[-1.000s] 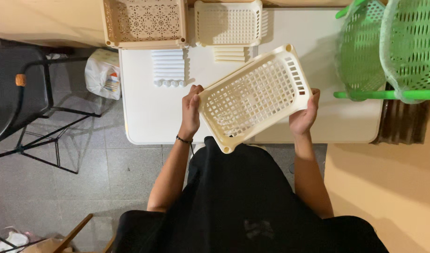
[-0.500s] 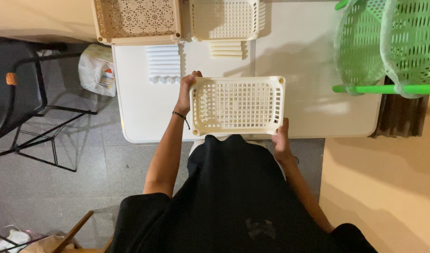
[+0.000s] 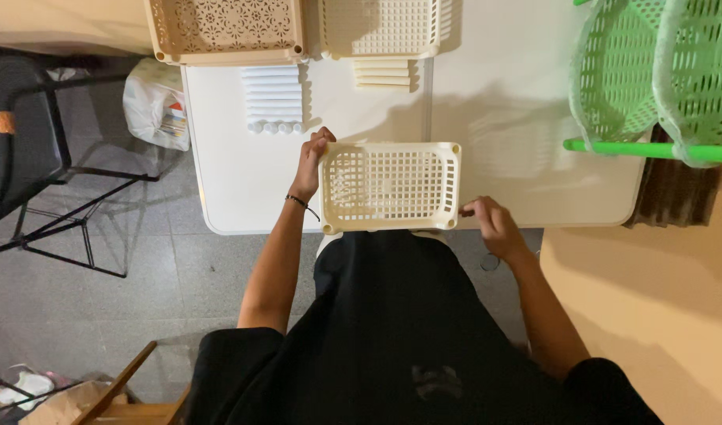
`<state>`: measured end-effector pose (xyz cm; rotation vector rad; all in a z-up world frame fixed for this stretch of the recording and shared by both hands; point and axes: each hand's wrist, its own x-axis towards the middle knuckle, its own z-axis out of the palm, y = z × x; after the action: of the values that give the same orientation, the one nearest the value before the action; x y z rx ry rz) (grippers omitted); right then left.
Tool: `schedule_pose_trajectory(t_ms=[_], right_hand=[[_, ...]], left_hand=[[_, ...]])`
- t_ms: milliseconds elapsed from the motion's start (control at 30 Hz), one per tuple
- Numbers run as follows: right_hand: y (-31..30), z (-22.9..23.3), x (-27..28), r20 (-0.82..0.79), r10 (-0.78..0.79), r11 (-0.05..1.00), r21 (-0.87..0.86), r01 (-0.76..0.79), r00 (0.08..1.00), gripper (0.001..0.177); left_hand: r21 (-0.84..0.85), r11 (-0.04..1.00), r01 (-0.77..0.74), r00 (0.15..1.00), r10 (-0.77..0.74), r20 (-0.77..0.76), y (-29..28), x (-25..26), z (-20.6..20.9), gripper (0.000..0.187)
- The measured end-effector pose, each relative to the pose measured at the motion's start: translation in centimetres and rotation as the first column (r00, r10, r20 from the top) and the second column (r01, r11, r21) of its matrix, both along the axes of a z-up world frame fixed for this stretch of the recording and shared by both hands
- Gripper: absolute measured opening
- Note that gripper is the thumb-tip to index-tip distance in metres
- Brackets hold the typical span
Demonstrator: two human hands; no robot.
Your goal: The person assembles a small plastic stool by inserting cylindrical legs into a perforated seat base. They then attach a second seat layer and continue inserting legs to complete the structure.
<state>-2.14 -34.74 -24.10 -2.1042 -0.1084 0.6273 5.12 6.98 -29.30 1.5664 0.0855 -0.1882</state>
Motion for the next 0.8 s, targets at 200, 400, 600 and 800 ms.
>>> schedule_pose_trajectory(t_ms=[200, 400, 600, 800], right_hand=[[1.2, 0.8, 10.6, 0.181, 0.074, 0.989, -0.141, -0.048, 0.981, 0.029], [9.2, 1.3, 20.9, 0.144, 0.287, 0.953, -0.144, -0.266, 0.947, 0.020], [17.3, -6.8, 24.8, 0.180, 0.519, 0.847, -0.237, -0.476, 0.835, 0.020], [18.6, -14.6, 24.3, 0.335, 0.609, 0.755, -0.523, -0.397, 0.719, 0.034]], left_hand=[[0.004, 1.000, 0.002, 1.000, -0.002, 0.000, 0.1, -0.4, -0.4, 0.054], [0.035, 0.999, 0.007, 0.998, -0.009, 0.054, -0.7, -0.8, 0.6, 0.053], [0.161, 0.987, 0.003, 0.993, -0.022, 0.117, -2.2, -0.7, 2.8, 0.052], [0.221, 0.975, -0.014, 0.995, -0.009, 0.102, -2.7, -0.4, 4.0, 0.056]])
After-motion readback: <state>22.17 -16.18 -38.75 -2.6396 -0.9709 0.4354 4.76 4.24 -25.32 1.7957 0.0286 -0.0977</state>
